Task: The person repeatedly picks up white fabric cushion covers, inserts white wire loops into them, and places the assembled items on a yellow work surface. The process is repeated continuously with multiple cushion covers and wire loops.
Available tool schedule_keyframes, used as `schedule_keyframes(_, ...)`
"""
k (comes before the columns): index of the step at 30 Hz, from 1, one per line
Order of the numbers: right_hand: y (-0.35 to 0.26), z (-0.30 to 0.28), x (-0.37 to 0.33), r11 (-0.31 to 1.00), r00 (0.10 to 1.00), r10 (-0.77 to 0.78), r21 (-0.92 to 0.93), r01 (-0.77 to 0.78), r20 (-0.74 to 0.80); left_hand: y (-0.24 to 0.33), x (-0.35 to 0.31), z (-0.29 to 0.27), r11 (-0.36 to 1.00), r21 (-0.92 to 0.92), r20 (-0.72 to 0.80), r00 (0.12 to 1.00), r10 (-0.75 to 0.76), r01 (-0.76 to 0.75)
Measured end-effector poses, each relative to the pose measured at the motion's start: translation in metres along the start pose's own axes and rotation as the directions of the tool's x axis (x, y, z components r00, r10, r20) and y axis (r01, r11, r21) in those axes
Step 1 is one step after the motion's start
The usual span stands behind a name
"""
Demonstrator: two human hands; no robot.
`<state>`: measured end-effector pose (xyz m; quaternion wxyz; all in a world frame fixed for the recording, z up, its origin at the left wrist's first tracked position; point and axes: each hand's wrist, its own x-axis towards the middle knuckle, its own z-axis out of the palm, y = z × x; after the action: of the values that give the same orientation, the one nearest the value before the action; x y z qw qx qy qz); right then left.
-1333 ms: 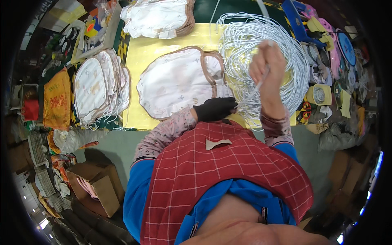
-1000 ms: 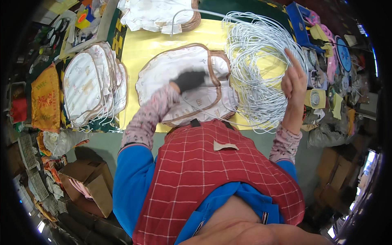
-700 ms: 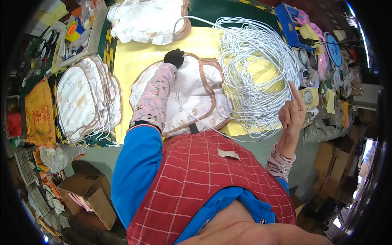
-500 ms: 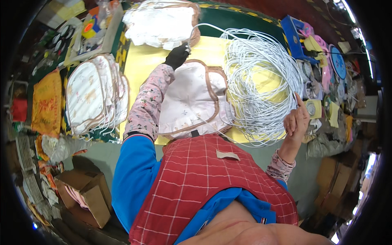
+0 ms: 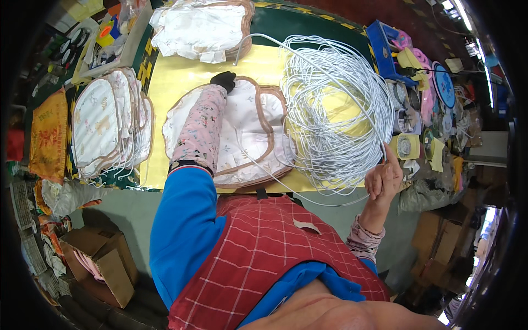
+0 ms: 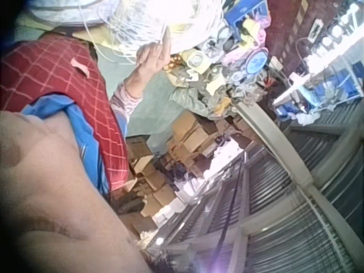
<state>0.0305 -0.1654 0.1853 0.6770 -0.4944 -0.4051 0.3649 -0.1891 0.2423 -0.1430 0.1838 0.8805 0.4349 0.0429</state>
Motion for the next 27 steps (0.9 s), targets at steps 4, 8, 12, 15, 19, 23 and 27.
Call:
schedule_keyframes(4, -0.002, -0.002, 0.001, 1.000, 1.000, 0.009, -0.014, -0.009, -0.014, 0.011, -0.018, -0.022, 1.000, -0.027, 0.138, 0.990, 0.008, -0.004)
schedule_keyframes(8, 0.001, -0.002, -0.004, 0.999, 0.999, -0.013, -0.039, 0.014, 0.033, 0.029, -0.015, -0.009, 0.981, 0.193, 0.041, 0.998, -0.045, 0.036)
schedule_keyframes(12, 0.005, -0.007, -0.011, 0.999, 0.999, -0.033, -0.010, 0.033, 0.024, 0.017, 0.003, 0.012, 0.971, 0.236, -0.074, 0.997, -0.021, 0.038)
schedule_keyframes(15, 0.006, -0.014, -0.016, 0.999, 0.999, -0.034, 0.041, 0.035, -0.021, 0.014, 0.004, -0.007, 0.994, -0.073, -0.106, 0.990, -0.089, 0.082)
schedule_keyframes(19, 0.000, -0.036, -0.016, 0.996, 0.998, -0.029, 0.080, 0.033, -0.053, 0.035, -0.024, -0.092, 0.738, -0.660, -0.298, 0.951, -0.085, -0.141)
schedule_keyframes(23, -0.001, -0.045, -0.006, 0.981, 0.998, -0.064, 0.184, 0.064, -0.004, 0.079, -0.098, -0.196, 0.579, -0.796, -0.307, 0.942, -0.136, -0.175)
schedule_keyframes(27, 0.003, -0.035, 0.010, 0.959, 0.992, -0.124, 0.259, 0.118, 0.006, 0.099, -0.168, -0.234, 0.828, -0.256, -0.828, 0.555, 0.079, -0.499)
